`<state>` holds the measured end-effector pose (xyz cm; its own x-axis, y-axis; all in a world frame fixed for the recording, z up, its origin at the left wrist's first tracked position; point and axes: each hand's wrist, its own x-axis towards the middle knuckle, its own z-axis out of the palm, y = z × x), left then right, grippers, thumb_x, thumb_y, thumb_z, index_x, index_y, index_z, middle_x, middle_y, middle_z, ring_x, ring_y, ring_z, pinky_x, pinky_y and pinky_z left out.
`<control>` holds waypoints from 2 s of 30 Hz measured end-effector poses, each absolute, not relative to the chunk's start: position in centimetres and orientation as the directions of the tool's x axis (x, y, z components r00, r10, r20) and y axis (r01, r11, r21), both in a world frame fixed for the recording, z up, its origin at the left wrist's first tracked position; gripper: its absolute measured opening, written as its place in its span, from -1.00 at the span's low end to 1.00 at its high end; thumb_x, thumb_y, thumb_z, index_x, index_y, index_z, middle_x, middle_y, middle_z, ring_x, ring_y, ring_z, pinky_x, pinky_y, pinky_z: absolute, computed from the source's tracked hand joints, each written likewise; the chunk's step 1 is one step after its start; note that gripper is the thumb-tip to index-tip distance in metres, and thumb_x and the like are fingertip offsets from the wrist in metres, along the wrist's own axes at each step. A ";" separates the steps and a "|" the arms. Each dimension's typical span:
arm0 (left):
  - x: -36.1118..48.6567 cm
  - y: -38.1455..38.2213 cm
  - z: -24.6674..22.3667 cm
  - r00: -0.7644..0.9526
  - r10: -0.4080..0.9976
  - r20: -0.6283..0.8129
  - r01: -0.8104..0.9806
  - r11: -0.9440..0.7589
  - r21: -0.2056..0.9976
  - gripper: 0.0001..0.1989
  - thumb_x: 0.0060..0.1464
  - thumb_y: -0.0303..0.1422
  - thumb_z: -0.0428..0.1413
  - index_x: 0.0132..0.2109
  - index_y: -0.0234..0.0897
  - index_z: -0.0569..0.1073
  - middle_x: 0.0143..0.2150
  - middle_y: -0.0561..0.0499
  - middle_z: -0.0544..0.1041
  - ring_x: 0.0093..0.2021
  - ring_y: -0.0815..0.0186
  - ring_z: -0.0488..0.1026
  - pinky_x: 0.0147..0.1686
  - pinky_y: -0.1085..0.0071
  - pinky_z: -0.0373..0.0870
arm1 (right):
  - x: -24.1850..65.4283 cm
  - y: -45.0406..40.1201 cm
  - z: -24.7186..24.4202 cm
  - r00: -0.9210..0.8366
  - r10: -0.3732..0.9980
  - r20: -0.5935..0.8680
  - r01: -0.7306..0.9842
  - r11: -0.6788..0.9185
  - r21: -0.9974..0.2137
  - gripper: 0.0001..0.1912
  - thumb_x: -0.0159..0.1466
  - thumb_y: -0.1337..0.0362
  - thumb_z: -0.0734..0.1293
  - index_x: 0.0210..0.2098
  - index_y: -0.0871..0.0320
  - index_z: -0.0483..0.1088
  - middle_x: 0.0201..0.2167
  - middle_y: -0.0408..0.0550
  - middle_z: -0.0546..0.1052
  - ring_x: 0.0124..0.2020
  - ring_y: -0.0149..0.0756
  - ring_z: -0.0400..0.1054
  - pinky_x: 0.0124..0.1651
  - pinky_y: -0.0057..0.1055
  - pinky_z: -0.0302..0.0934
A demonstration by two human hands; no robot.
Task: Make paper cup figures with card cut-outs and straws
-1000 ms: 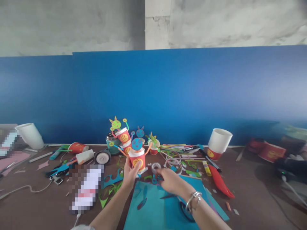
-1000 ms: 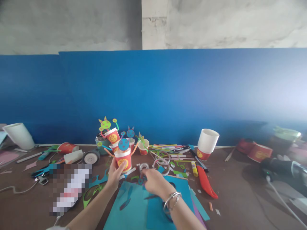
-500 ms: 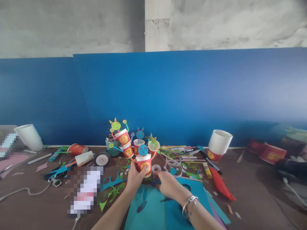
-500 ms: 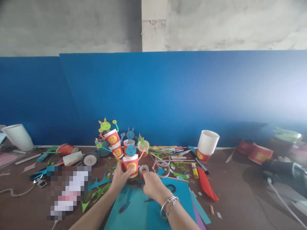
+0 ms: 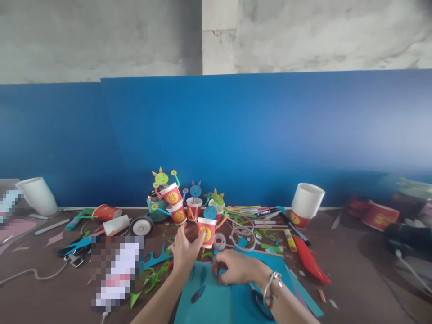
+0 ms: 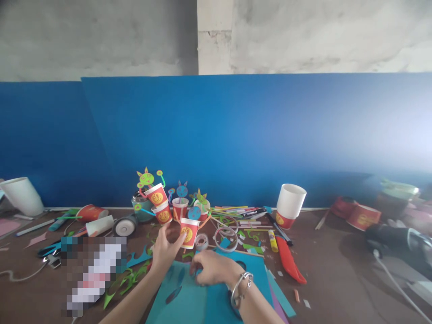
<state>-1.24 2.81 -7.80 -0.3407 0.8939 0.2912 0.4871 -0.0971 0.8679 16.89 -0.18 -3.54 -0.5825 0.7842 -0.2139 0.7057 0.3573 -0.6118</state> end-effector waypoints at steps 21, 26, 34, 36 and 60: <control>0.6 -0.3 -7.2 0.305 0.620 0.723 0.625 -0.703 0.339 -0.67 0.08 -0.54 -0.02 -0.02 -0.18 0.40 -0.11 -0.08 0.51 -0.05 0.15 0.38 -0.04 0.20 0.23 | 20.5 1.7 -2.5 -0.161 0.986 0.048 0.935 0.168 -0.313 -0.83 0.03 0.49 0.26 -0.41 0.18 0.43 -0.27 0.07 0.54 -0.11 -0.13 0.36 -0.12 -0.36 0.12; 1.6 -0.5 -8.0 0.366 0.668 0.648 0.552 -0.716 0.427 -0.41 0.08 -0.49 0.00 0.27 -0.18 0.13 0.08 -0.19 0.38 0.09 0.08 0.29 0.05 0.09 0.25 | 19.4 0.7 -1.2 -0.319 0.942 0.109 0.822 0.332 -0.462 -0.93 0.09 0.40 0.22 -0.40 0.14 0.29 -0.43 -0.14 0.46 -0.40 -0.37 0.31 -0.36 -0.49 0.07; 1.7 -0.9 -8.0 0.358 0.694 0.625 0.420 -0.717 0.556 -0.43 0.09 -0.49 0.00 0.26 -0.16 0.15 0.14 -0.19 0.34 0.15 0.08 0.26 0.12 0.05 0.23 | 18.6 0.1 -0.5 -0.375 0.914 0.155 0.662 0.381 -0.645 -0.92 0.16 0.38 0.16 -0.44 0.10 0.14 -0.59 -0.28 0.26 -0.54 -0.43 0.12 -0.47 -0.49 -0.03; 1.6 -0.9 -7.9 0.319 0.700 0.639 0.356 -0.713 0.604 -0.52 0.10 -0.48 0.00 0.18 -0.18 0.25 0.09 -0.18 0.39 0.11 0.09 0.30 0.09 0.07 0.25 | 18.7 0.0 -0.3 -0.386 0.911 0.146 0.644 0.379 -0.665 -0.95 0.17 0.38 0.16 -0.40 0.11 0.18 -0.58 -0.26 0.29 -0.54 -0.42 0.13 -0.46 -0.49 -0.02; 2.2 -0.5 -7.2 -0.060 0.852 0.521 0.171 -0.505 0.846 -0.75 0.12 -0.18 0.06 -0.36 -0.27 0.44 -0.37 -0.02 0.46 -0.39 0.31 0.43 -0.43 0.43 0.38 | 16.6 -0.8 0.0 -0.375 0.893 0.249 0.489 0.419 -0.765 -0.71 0.11 0.38 0.12 -0.70 0.13 -0.03 -0.70 -0.27 0.03 -0.62 -0.50 -0.06 -0.58 -0.50 -0.23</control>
